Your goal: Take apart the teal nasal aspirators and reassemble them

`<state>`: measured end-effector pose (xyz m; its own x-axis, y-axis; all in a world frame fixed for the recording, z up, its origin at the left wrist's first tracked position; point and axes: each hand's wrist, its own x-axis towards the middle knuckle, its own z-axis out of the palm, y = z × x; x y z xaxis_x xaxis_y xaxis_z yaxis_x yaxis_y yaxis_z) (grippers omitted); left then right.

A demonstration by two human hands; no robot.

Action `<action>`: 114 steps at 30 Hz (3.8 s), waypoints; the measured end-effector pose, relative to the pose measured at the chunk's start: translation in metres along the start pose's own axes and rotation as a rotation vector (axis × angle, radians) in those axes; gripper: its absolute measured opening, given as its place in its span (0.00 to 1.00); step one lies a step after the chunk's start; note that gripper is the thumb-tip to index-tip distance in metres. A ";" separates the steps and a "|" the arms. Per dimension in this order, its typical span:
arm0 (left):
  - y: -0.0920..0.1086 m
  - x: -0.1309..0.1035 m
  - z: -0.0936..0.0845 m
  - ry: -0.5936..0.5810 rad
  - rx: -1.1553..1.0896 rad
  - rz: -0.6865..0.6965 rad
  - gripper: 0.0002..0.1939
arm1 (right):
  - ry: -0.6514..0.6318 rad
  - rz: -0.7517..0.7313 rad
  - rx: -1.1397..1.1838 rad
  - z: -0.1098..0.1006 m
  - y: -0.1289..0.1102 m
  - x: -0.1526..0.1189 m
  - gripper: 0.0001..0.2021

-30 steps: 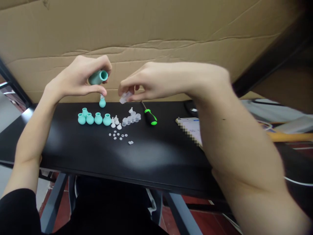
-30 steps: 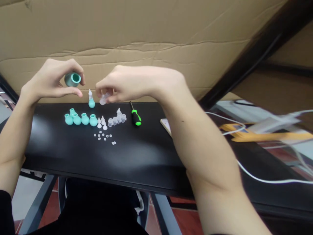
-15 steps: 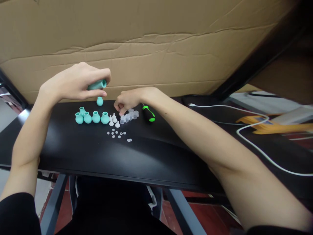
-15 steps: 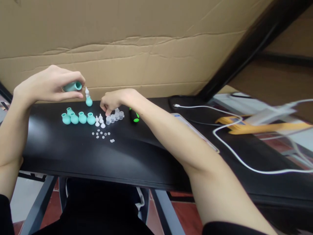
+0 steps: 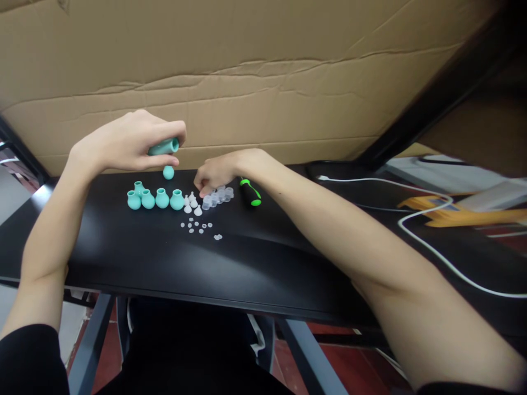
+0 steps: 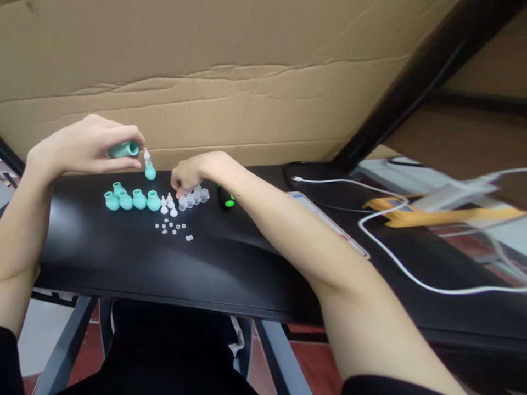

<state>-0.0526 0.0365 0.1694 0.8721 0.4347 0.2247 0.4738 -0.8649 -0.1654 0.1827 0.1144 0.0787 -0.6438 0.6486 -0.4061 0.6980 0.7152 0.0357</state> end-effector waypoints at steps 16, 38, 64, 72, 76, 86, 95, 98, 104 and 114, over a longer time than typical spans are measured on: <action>0.005 0.001 -0.004 -0.135 -0.042 -0.179 0.36 | 0.076 -0.040 0.003 0.002 0.006 0.005 0.10; -0.007 0.002 0.007 0.223 0.057 -0.113 0.37 | 0.915 -0.513 0.560 -0.022 -0.050 -0.066 0.27; -0.036 0.000 0.029 -0.260 -0.305 -0.164 0.67 | 0.841 -0.055 0.194 -0.012 -0.034 -0.024 0.15; -0.052 -0.025 0.011 -0.585 -0.357 -0.367 0.58 | 0.548 -0.104 0.079 -0.008 -0.035 0.020 0.18; -0.048 -0.034 -0.005 -0.524 -0.354 -0.323 0.53 | 0.464 -0.114 0.053 -0.014 -0.051 0.044 0.20; -0.048 -0.048 -0.021 -0.438 -0.328 -0.319 0.53 | 0.428 -0.235 0.146 -0.021 -0.062 0.056 0.17; -0.044 -0.048 -0.024 -0.443 -0.314 -0.331 0.51 | 0.488 -0.189 0.170 -0.026 -0.050 0.043 0.18; -0.042 -0.048 -0.025 -0.436 -0.334 -0.328 0.51 | 0.693 -0.121 0.181 -0.028 -0.036 0.040 0.16; -0.045 -0.046 -0.021 -0.434 -0.338 -0.312 0.50 | 0.826 0.023 0.119 -0.014 -0.011 0.063 0.22; -0.054 -0.040 -0.007 -0.445 -0.331 -0.424 0.58 | 0.682 0.035 0.138 -0.011 0.003 0.063 0.13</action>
<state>-0.1144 0.0643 0.1764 0.6205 0.7522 -0.2217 0.7842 -0.5976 0.1670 0.1406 0.1608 0.0632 -0.6416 0.7218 0.2594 0.7264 0.6805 -0.0968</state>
